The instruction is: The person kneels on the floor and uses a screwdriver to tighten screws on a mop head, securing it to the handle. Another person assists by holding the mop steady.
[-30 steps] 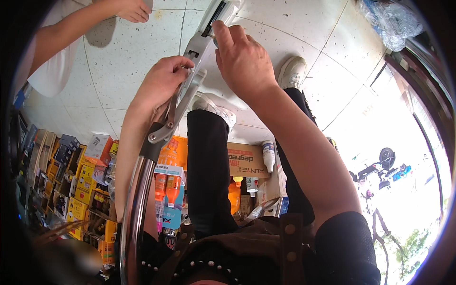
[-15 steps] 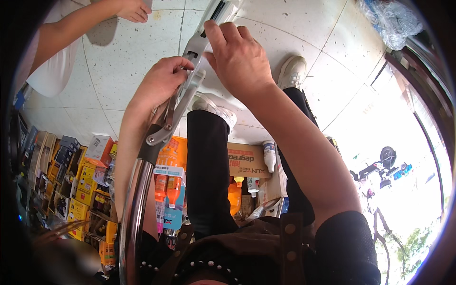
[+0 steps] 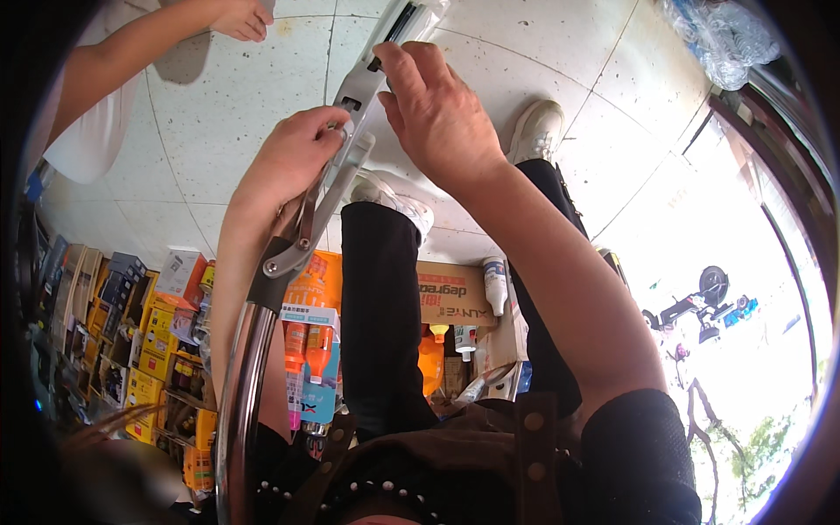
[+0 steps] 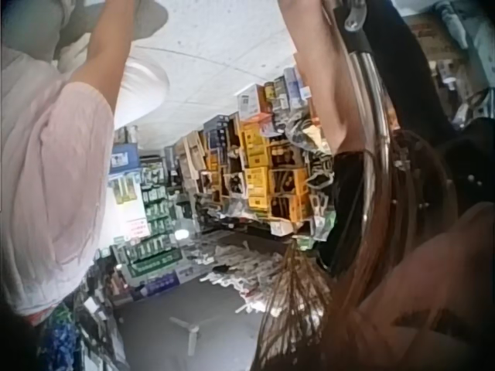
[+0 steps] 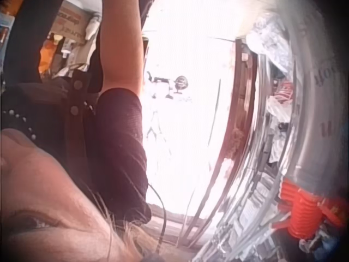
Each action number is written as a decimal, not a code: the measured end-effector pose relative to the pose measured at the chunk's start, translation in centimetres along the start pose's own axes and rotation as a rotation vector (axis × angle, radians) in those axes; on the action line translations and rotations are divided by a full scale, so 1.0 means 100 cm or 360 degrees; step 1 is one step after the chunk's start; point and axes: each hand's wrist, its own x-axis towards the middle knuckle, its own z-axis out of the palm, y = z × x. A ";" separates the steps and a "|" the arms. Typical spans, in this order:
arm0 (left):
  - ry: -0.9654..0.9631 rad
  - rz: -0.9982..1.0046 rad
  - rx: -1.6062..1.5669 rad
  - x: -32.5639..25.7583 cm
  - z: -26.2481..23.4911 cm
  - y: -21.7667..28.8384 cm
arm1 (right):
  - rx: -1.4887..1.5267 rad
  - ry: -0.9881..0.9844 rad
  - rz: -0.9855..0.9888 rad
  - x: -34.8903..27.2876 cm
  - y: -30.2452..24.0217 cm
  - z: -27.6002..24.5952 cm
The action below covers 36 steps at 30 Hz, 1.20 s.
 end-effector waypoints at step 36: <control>-0.0153 -0.0045 0.0349 0.009 -0.003 0.006 | 0.0045 -0.0028 0.0109 -0.013 0.005 0.001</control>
